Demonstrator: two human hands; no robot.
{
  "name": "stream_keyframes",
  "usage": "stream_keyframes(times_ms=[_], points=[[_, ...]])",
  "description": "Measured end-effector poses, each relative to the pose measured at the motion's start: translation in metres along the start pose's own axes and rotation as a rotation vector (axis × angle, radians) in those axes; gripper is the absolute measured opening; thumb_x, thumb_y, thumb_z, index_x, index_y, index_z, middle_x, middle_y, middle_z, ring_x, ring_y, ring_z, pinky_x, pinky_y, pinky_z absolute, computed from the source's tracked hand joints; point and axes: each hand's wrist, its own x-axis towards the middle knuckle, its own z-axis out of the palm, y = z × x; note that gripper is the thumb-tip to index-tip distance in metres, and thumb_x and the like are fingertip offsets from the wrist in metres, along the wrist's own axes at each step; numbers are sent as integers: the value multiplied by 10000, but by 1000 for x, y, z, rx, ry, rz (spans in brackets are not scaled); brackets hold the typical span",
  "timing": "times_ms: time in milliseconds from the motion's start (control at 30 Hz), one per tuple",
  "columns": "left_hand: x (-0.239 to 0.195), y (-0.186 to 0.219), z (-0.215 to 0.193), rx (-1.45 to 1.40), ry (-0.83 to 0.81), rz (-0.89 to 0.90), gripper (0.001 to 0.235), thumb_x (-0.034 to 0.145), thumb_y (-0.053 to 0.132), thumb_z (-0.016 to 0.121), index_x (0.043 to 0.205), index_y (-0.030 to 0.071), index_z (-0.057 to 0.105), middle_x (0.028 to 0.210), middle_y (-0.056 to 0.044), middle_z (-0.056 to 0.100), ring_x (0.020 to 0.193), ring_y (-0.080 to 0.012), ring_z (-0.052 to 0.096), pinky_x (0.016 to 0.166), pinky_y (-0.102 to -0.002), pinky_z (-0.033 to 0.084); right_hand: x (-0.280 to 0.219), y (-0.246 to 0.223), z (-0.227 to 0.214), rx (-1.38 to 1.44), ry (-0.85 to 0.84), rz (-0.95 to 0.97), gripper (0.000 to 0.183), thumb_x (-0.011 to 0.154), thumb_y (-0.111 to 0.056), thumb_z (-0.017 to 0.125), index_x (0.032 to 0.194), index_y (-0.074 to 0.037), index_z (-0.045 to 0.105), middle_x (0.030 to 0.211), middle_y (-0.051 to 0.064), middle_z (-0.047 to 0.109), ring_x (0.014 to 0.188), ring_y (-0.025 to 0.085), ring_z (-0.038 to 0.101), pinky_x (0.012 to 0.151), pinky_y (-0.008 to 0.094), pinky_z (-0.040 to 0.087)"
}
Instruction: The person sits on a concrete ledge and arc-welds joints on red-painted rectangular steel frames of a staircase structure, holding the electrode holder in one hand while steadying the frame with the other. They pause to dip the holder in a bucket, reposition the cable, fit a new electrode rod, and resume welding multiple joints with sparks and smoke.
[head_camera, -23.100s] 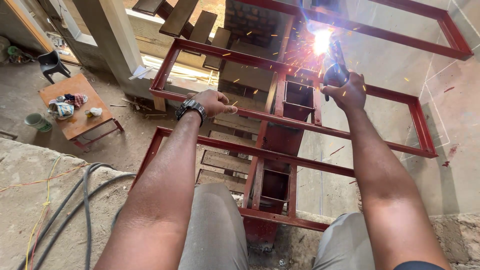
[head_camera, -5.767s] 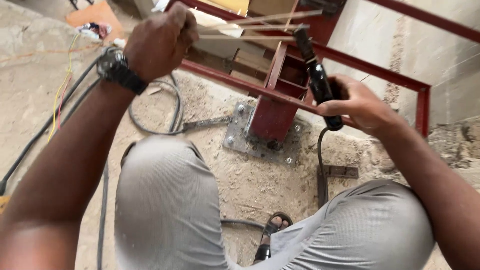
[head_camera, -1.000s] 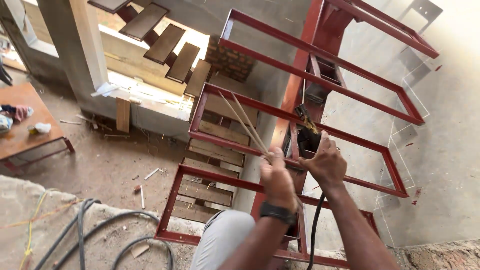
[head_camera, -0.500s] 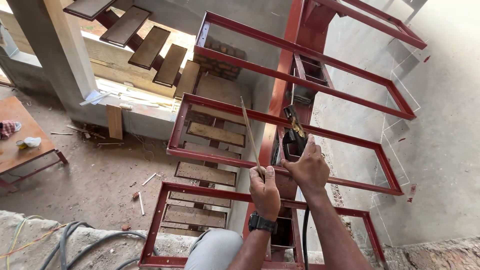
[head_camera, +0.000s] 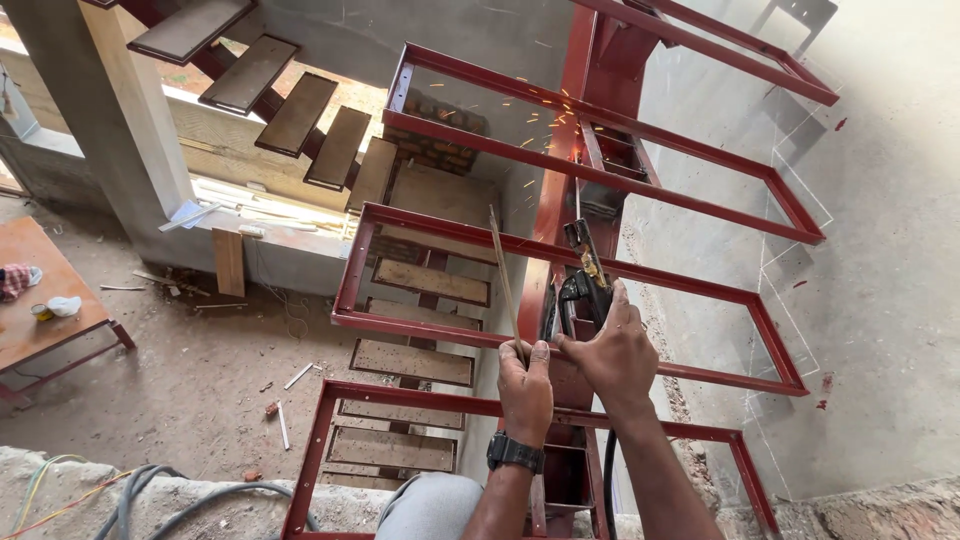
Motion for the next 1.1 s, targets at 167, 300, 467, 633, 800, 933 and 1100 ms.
stream_keyframes(times_ms=[167, 300, 467, 633, 800, 933, 1100], points=[[-2, 7, -1, -22, -57, -8, 239, 982, 235, 625, 878, 46, 521, 722, -31, 531, 668, -145, 496, 668, -343, 482, 7, 0, 10, 35, 111, -110, 1265, 540, -544, 939, 1518, 15, 364, 1171, 184, 654, 955, 303, 728, 704, 405, 634], [0, 7, 0, -4, -84, -78, 255, 979, 247, 621, 868, 48, 507, 706, -31, 517, 648, -147, 490, 644, -351, 481, 8, -1, 11, 3, 80, -72, 1295, 526, -576, 949, 1507, 17, 346, 1189, 195, 638, 961, 309, 725, 714, 402, 633], [1, 1, 1, 22, -69, 1, 253, 965, 243, 647, 867, 47, 521, 738, -27, 554, 678, -139, 520, 666, -333, 491, 4, 1, 17, 31, 177, -126, 1238, 520, -496, 950, 1499, 2, 378, 1247, 195, 635, 997, 326, 722, 753, 425, 621], [0, 4, 1, 18, -78, 10, 251, 966, 241, 649, 869, 49, 519, 744, -29, 551, 683, -140, 524, 668, -334, 495, 5, 0, 15, 44, 144, -102, 1223, 548, -502, 943, 1503, 3, 371, 1271, 201, 622, 995, 321, 723, 757, 415, 624], [0, -1, 2, 25, -80, -26, 240, 960, 246, 650, 873, 59, 527, 715, -43, 554, 663, -154, 513, 658, -342, 487, 6, 0, 17, 47, 117, -79, 1220, 555, -496, 943, 1513, -3, 369, 1256, 196, 625, 982, 326, 723, 763, 412, 623], [-1, -2, 3, 34, -85, 31, 250, 966, 240, 657, 873, 49, 527, 740, -34, 536, 681, -153, 512, 667, -342, 489, 4, -2, 13, 29, 108, -78, 1229, 556, -510, 940, 1513, -1, 360, 1226, 197, 634, 994, 328, 722, 750, 416, 622], [-1, 3, 2, 46, -73, 41, 234, 953, 240, 662, 875, 56, 542, 737, -29, 558, 673, -154, 534, 665, -343, 493, 5, -3, 13, 18, 65, -45, 1218, 587, -509, 933, 1541, -24, 352, 1190, 193, 645, 990, 338, 721, 767, 427, 615]])
